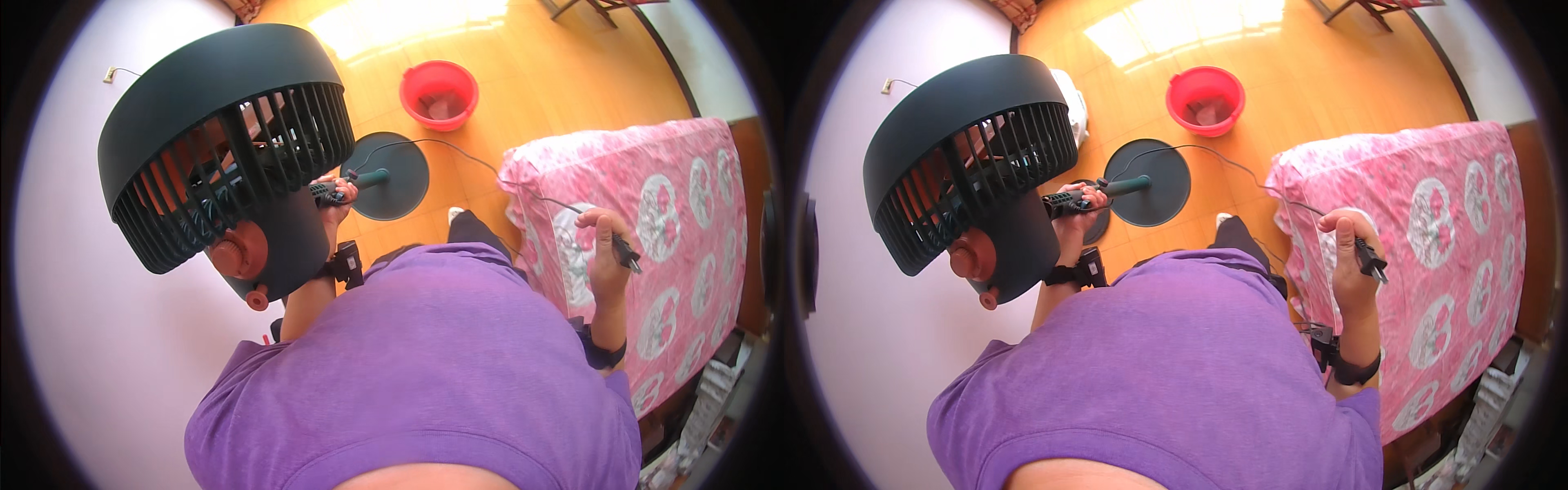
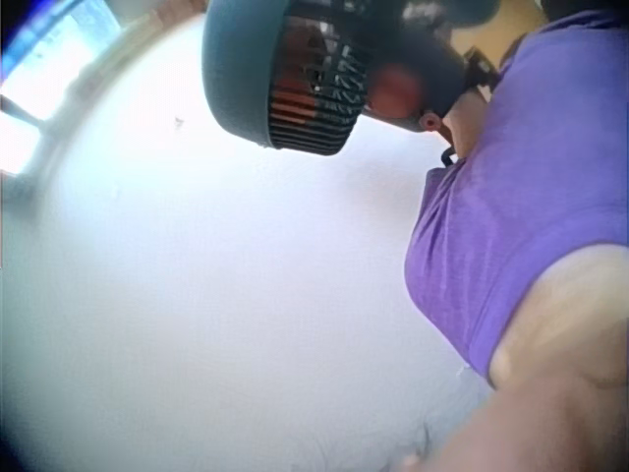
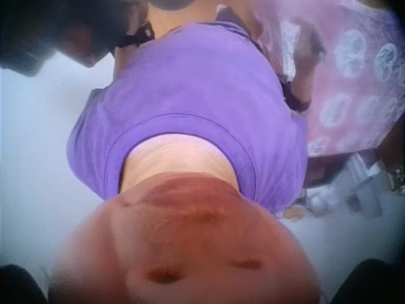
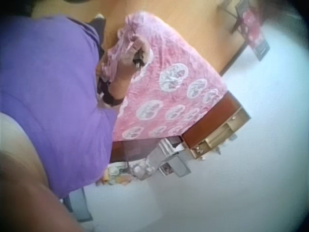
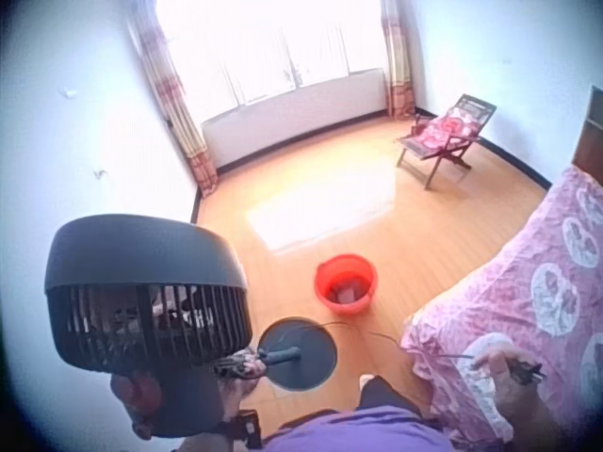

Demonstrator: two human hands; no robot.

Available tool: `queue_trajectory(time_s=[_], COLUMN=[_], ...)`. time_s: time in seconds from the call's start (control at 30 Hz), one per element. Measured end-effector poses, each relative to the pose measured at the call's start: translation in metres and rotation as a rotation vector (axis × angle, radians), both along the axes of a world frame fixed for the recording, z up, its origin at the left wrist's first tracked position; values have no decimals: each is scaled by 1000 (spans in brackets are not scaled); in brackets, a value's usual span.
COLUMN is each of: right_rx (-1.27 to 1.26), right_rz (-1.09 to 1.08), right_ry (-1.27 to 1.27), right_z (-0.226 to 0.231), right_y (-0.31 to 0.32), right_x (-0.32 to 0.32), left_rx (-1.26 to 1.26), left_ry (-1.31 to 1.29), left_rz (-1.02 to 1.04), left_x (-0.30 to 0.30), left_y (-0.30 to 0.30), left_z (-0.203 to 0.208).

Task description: The person sits on the floor and assembles a small green electric fan by attaching the motor head to the pole, threading the power cord through the stand, and securing parts together by hand.

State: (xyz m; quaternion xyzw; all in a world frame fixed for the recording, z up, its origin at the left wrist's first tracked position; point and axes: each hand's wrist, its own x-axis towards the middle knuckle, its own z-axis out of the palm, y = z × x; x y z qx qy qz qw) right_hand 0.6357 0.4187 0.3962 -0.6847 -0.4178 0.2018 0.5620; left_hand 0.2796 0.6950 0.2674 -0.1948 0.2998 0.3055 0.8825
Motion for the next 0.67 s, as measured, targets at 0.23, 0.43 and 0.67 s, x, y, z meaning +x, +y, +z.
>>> queue_trajectory(time_s=[0.23, 0.43, 0.67], right_rx=[94, 193, 242], right_rz=[116, 106, -41], right_ry=[-22, -3, 131], right_z=[12, -3, -2], right_y=[153, 262, 375], right_x=[29, 32, 9], left_rx=[341, 864, 485], left_ry=[492, 460, 252], left_rz=[69, 42, 167], left_x=[25, 32, 46], left_y=[103, 196, 354], left_z=[17, 15, 56])
